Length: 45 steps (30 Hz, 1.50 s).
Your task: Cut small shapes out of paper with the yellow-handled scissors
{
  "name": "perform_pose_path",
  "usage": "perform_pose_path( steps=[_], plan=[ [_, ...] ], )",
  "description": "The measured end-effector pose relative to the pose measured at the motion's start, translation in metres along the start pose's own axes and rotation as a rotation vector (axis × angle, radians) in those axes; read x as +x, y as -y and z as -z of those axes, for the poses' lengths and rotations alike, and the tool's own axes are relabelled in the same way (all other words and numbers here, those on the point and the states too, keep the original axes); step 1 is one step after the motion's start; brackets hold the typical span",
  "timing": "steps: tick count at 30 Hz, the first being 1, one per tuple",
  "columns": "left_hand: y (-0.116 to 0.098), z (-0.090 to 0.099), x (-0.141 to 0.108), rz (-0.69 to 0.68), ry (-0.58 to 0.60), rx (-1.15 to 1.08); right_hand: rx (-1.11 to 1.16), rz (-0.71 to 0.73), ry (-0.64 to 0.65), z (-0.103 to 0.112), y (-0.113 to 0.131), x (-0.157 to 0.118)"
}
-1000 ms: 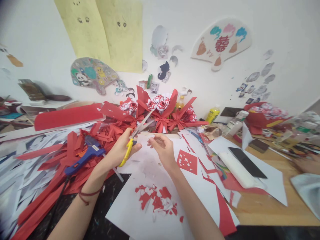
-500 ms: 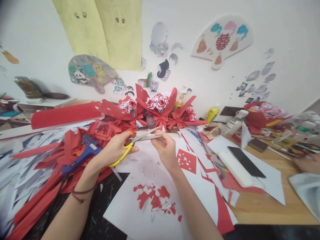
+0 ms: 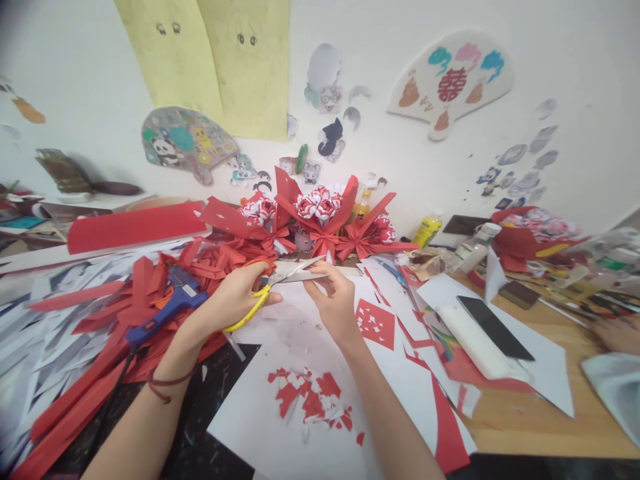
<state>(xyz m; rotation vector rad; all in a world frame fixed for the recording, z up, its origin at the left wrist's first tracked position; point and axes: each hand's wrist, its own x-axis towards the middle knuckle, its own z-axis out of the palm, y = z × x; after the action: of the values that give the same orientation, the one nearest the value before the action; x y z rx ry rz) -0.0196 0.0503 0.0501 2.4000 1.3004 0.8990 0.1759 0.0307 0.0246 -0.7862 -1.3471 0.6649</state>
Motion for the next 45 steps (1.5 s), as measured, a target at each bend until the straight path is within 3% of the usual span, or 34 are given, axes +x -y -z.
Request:
perform_pose_path(
  steps=[5, 12, 27, 37, 42, 45],
  plan=[
    [0.000, -0.001, 0.000, -0.001, 0.001, -0.016, 0.004, 0.009, -0.004, 0.000, 0.001, -0.001],
    [-0.002, -0.007, 0.001, 0.016, 0.004, -0.097, 0.041, -0.085, -0.084, -0.005, 0.002, -0.004],
    [-0.018, -0.046, 0.001, 0.160, -0.036, -0.059, 0.095, -0.065, -0.280, -0.014, 0.000, -0.005],
    [-0.035, -0.051, -0.007, 0.192, -0.031, -0.089, 0.183, -0.082, -0.366, -0.015, -0.002, -0.004],
    [-0.030, -0.045, -0.002, 0.227, -0.131, -0.244, 0.194, -0.165, -0.284, -0.014, 0.000, -0.003],
    [-0.028, -0.039, 0.000, 0.249, -0.201, -0.468, 0.181, -0.199, -0.189, -0.014, 0.001, -0.004]
  ],
)
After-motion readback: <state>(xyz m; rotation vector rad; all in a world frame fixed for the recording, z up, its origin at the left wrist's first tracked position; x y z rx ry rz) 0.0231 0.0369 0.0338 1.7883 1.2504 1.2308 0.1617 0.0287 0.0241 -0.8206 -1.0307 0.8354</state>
